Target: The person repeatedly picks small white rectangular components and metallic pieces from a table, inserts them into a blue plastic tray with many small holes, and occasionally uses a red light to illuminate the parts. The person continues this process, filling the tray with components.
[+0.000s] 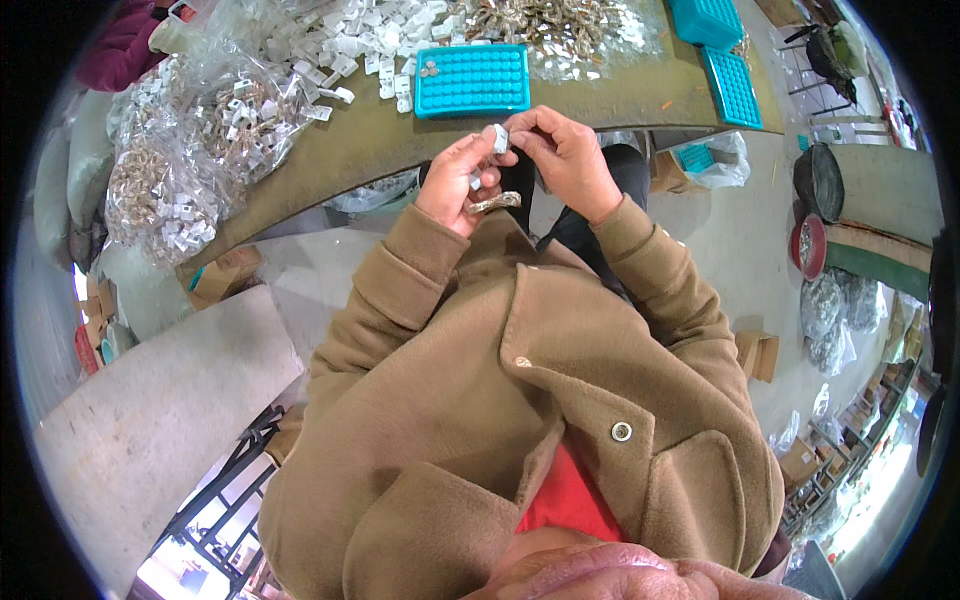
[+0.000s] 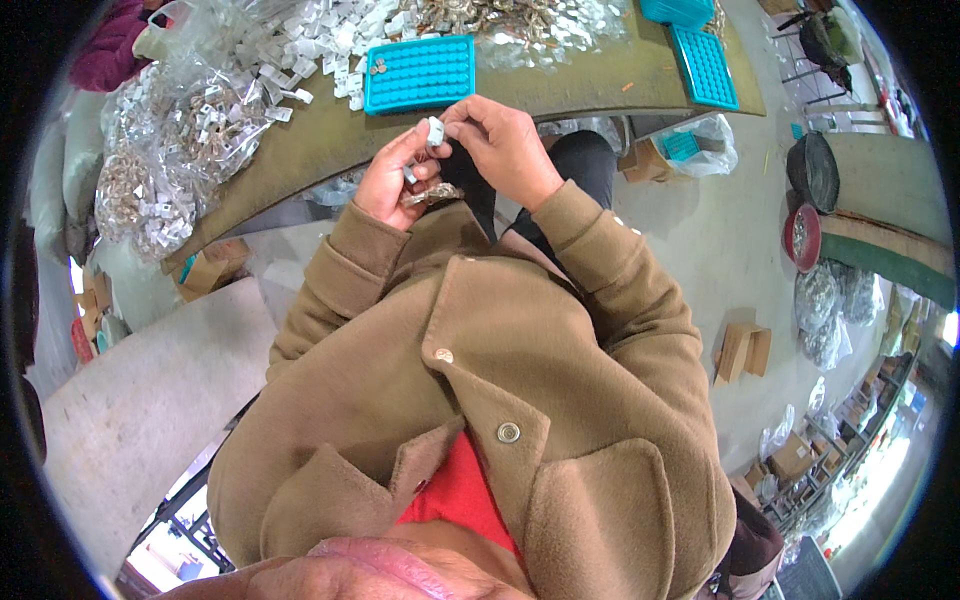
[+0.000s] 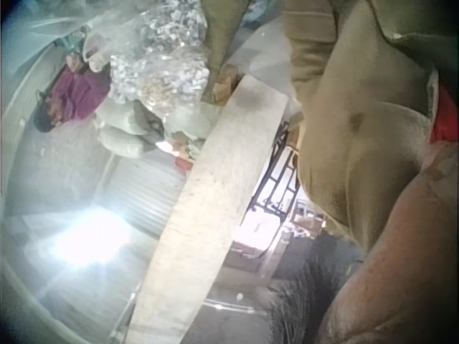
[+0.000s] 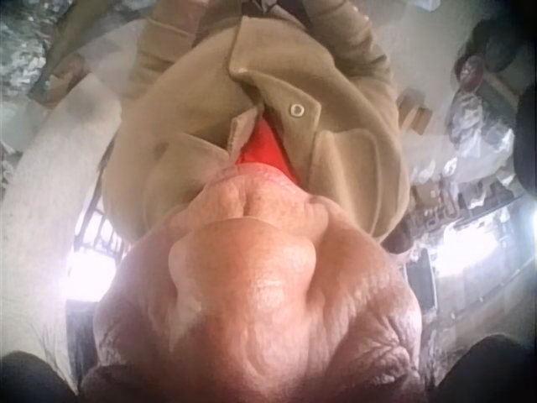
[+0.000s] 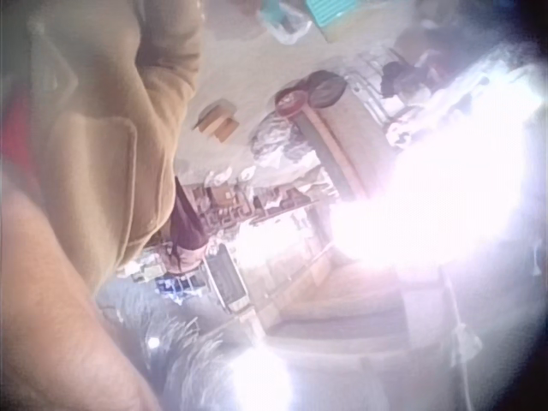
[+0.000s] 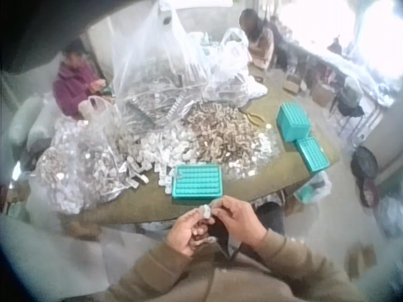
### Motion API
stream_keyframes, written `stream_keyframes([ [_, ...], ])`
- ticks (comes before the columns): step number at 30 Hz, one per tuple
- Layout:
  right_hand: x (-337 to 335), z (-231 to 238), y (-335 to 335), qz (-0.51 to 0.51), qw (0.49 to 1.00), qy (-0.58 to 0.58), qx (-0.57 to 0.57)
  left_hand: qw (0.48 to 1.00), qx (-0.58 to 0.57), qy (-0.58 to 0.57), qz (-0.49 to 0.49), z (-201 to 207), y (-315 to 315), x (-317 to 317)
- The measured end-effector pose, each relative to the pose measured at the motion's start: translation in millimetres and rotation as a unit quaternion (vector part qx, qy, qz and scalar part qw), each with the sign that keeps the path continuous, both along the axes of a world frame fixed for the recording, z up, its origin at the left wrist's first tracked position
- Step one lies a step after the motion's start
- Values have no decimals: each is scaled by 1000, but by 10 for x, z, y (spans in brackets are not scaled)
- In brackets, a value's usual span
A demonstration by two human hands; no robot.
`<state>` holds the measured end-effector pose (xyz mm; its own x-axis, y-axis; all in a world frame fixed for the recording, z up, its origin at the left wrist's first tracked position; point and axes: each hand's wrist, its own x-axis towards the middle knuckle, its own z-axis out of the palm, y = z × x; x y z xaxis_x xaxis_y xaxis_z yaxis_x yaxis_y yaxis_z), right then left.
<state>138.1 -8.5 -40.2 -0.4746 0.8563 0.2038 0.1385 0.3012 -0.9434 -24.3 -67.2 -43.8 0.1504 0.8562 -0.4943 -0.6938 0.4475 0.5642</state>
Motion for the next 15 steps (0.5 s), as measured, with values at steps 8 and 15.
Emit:
stream_keyframes([
  [8, -71, 37, 64, 17, 990, -85, 114, 988, 43, 148, 9, -82, 48, 26],
  [15, -145, 299, 620, 148, 977, -143, 46, 978, 70, 192, 32, 16, 170, -159],
])
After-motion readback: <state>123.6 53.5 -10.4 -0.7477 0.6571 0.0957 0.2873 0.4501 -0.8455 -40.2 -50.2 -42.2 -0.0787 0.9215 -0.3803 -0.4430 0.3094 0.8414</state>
